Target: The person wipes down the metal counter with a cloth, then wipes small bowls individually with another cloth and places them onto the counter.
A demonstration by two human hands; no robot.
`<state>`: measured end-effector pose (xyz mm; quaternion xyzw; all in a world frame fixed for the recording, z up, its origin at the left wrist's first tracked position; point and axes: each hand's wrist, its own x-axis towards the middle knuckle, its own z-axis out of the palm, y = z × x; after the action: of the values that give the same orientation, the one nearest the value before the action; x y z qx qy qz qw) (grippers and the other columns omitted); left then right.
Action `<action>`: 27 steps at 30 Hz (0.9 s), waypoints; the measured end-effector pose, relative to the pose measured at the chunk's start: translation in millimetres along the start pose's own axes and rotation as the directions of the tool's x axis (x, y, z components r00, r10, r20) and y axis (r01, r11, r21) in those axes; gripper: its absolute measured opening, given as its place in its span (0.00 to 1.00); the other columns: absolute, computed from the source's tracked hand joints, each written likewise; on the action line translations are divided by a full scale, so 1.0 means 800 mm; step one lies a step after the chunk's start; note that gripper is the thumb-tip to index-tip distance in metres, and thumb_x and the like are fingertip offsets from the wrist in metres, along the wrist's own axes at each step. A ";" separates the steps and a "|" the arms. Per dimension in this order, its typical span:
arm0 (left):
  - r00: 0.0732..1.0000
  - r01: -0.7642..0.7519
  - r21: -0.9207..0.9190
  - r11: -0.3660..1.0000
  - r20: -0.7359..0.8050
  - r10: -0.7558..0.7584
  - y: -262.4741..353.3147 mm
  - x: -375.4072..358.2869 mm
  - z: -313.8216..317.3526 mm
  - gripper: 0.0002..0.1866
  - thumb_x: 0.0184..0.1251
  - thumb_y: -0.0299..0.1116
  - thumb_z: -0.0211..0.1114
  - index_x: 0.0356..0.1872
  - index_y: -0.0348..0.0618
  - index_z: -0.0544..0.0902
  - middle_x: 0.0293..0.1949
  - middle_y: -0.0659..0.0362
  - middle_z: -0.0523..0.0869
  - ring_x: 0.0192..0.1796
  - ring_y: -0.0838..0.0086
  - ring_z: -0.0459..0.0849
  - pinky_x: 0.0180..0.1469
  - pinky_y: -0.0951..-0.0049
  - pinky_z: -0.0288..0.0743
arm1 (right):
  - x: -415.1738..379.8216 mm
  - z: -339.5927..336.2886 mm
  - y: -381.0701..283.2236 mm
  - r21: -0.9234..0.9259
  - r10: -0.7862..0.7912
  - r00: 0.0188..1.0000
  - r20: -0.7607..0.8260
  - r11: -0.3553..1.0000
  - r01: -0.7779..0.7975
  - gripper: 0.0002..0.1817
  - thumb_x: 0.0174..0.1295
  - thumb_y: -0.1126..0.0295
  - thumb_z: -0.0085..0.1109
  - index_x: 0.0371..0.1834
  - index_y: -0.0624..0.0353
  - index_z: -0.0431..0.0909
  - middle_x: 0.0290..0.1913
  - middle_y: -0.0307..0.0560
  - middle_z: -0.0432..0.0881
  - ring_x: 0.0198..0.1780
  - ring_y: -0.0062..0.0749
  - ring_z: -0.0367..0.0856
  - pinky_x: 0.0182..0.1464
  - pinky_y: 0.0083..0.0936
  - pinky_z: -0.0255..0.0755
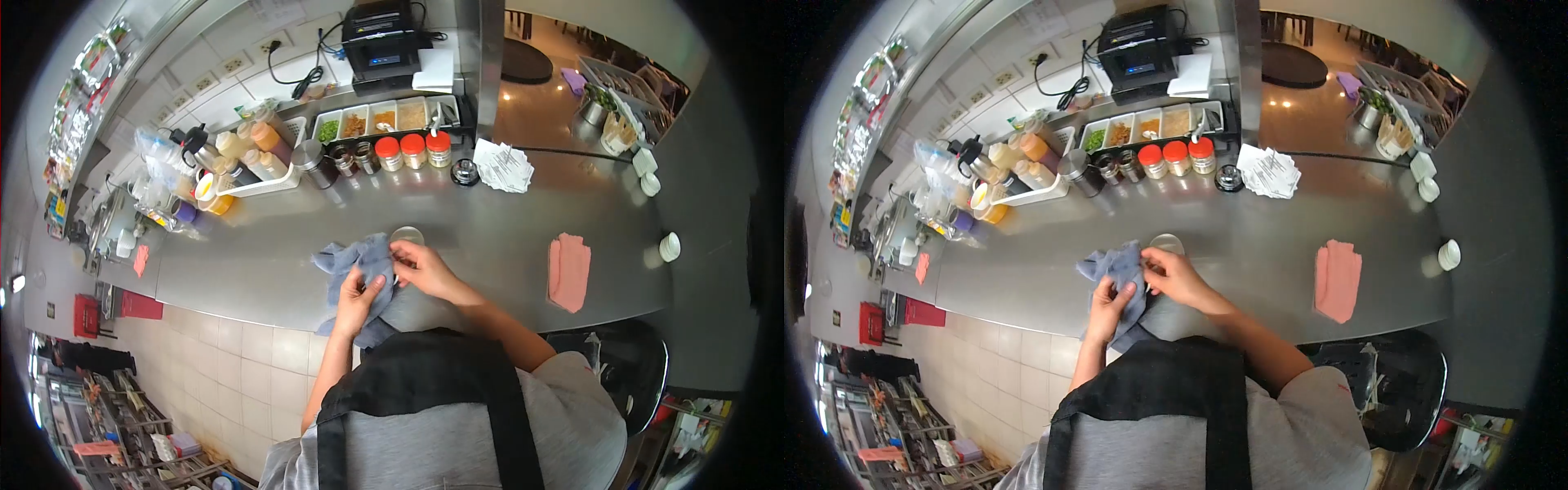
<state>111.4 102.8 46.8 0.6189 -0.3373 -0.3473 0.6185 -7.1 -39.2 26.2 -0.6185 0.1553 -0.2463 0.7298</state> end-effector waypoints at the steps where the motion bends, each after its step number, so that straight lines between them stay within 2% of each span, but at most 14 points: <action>1: 0.993 -0.083 0.088 0.993 -0.079 0.090 0.004 0.002 0.015 0.20 0.70 0.26 0.62 0.61 0.44 0.72 0.52 0.61 0.81 0.52 0.78 0.78 0.57 0.74 0.71 | -0.002 0.003 -0.005 0.019 0.011 0.999 0.052 1.000 -0.012 0.15 0.69 0.72 0.55 0.57 0.63 0.76 0.35 0.41 0.80 0.29 0.17 0.78 0.30 0.19 0.75; 2: 0.971 -0.161 0.179 0.971 -0.149 0.189 0.010 0.005 0.025 0.23 0.68 0.23 0.63 0.63 0.43 0.71 0.53 0.61 0.80 0.53 0.77 0.77 0.58 0.73 0.71 | -0.002 0.004 -0.010 0.034 0.020 0.994 0.106 0.999 -0.024 0.15 0.70 0.71 0.55 0.58 0.64 0.76 0.36 0.41 0.80 0.29 0.17 0.78 0.30 0.19 0.75; 3: 0.982 -0.109 0.059 0.992 -0.146 0.117 0.016 0.005 0.029 0.31 0.63 0.21 0.66 0.66 0.43 0.65 0.52 0.59 0.79 0.54 0.76 0.77 0.59 0.74 0.71 | -0.002 0.002 -0.016 0.045 0.028 0.986 0.161 0.998 -0.036 0.16 0.71 0.70 0.54 0.58 0.64 0.76 0.36 0.42 0.80 0.30 0.17 0.79 0.30 0.18 0.75; 6: 0.995 -0.041 0.041 0.998 -0.086 0.045 -0.004 0.012 0.021 0.26 0.65 0.22 0.65 0.63 0.41 0.68 0.52 0.59 0.79 0.53 0.76 0.78 0.56 0.74 0.72 | -0.004 0.002 -0.035 -0.097 -0.085 0.984 0.158 0.990 0.101 0.15 0.73 0.68 0.52 0.58 0.63 0.77 0.37 0.42 0.80 0.31 0.17 0.79 0.32 0.18 0.77; 7: 0.986 -0.074 0.061 0.995 -0.145 0.083 -0.007 0.016 0.023 0.19 0.67 0.25 0.63 0.57 0.38 0.73 0.46 0.60 0.82 0.48 0.76 0.80 0.53 0.74 0.74 | 0.000 -0.002 -0.044 -0.121 0.005 0.980 0.201 0.992 0.020 0.17 0.73 0.68 0.52 0.61 0.62 0.76 0.37 0.42 0.79 0.32 0.18 0.79 0.33 0.17 0.77; 10: 0.970 0.068 0.081 0.994 -0.237 -0.047 0.004 0.024 0.014 0.10 0.67 0.27 0.61 0.47 0.37 0.80 0.41 0.61 0.83 0.46 0.78 0.79 0.51 0.72 0.74 | 0.004 0.010 -0.039 -0.014 -0.069 0.988 0.141 0.997 0.071 0.18 0.73 0.68 0.52 0.64 0.59 0.75 0.40 0.42 0.77 0.30 0.18 0.78 0.32 0.17 0.76; 14: 0.941 -0.102 0.277 0.955 -0.285 0.183 0.019 0.033 0.006 0.07 0.66 0.23 0.57 0.42 0.36 0.81 0.37 0.61 0.83 0.41 0.78 0.80 0.46 0.76 0.74 | -0.005 0.028 -0.037 -0.057 -0.131 0.989 0.066 0.989 0.134 0.25 0.71 0.68 0.55 0.70 0.56 0.68 0.42 0.42 0.72 0.29 0.19 0.75 0.29 0.17 0.75; 15: 0.949 -0.144 0.267 0.953 -0.236 0.209 0.015 0.038 -0.005 0.12 0.70 0.27 0.58 0.49 0.31 0.79 0.41 0.58 0.84 0.43 0.74 0.81 0.48 0.72 0.75 | -0.010 0.038 -0.036 -0.126 -0.229 0.973 0.004 0.965 0.228 0.24 0.69 0.70 0.58 0.67 0.59 0.68 0.39 0.42 0.74 0.30 0.19 0.75 0.28 0.16 0.74; 18: 0.938 -0.122 0.082 0.989 -0.316 0.142 0.000 0.051 -0.012 0.11 0.70 0.27 0.57 0.48 0.31 0.79 0.44 0.57 0.84 0.47 0.73 0.80 0.51 0.72 0.74 | -0.013 0.050 -0.038 0.097 -0.037 0.998 -0.051 0.994 0.042 0.18 0.67 0.70 0.59 0.58 0.61 0.70 0.35 0.41 0.75 0.31 0.19 0.75 0.31 0.19 0.74; 19: 0.963 -0.072 0.136 0.988 -0.249 0.105 0.003 0.045 -0.016 0.13 0.70 0.26 0.56 0.51 0.32 0.78 0.48 0.56 0.82 0.50 0.72 0.79 0.55 0.72 0.73 | -0.009 0.050 -0.042 0.087 -0.065 0.995 -0.081 0.994 0.072 0.12 0.68 0.74 0.57 0.52 0.63 0.72 0.38 0.41 0.76 0.35 0.17 0.75 0.33 0.19 0.73; 22: 0.953 -0.172 0.135 0.976 -0.228 0.199 0.016 0.040 -0.002 0.16 0.67 0.23 0.56 0.55 0.33 0.75 0.50 0.56 0.82 0.52 0.70 0.80 0.57 0.72 0.72 | 0.006 0.042 -0.039 -0.295 -0.315 0.934 -0.169 0.920 0.257 0.08 0.64 0.77 0.58 0.45 0.64 0.75 0.36 0.42 0.76 0.34 0.21 0.76 0.33 0.23 0.73; 23: 0.996 -0.068 0.163 0.984 -0.041 0.075 0.023 0.042 -0.017 0.22 0.63 0.19 0.58 0.60 0.37 0.73 0.51 0.56 0.82 0.55 0.71 0.80 0.58 0.72 0.72 | 0.011 0.035 -0.046 -0.464 -0.413 0.901 -0.134 0.829 0.311 0.06 0.61 0.78 0.58 0.40 0.65 0.77 0.36 0.47 0.76 0.33 0.34 0.79 0.35 0.30 0.74; 26: 0.972 -0.236 0.388 0.891 0.105 0.212 0.036 0.037 -0.017 0.25 0.58 0.16 0.60 0.59 0.41 0.75 0.52 0.55 0.83 0.56 0.73 0.79 0.58 0.72 0.71 | 0.020 0.027 -0.050 -0.656 -0.409 0.911 0.044 0.676 0.335 0.09 0.60 0.77 0.58 0.44 0.65 0.78 0.37 0.51 0.77 0.35 0.48 0.79 0.38 0.36 0.73; 27: 0.950 -0.300 0.438 0.848 0.061 0.305 0.039 0.037 -0.015 0.22 0.55 0.14 0.61 0.53 0.42 0.79 0.48 0.55 0.86 0.51 0.74 0.82 0.55 0.73 0.74 | 0.023 0.026 -0.057 -0.665 -0.409 0.908 0.091 0.654 0.361 0.09 0.61 0.75 0.58 0.44 0.65 0.78 0.38 0.52 0.79 0.38 0.53 0.79 0.40 0.40 0.73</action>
<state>137.4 83.7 77.3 0.6839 -0.4971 -0.1566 0.5106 11.4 -37.2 76.6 -0.8480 0.1229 -0.3434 0.3846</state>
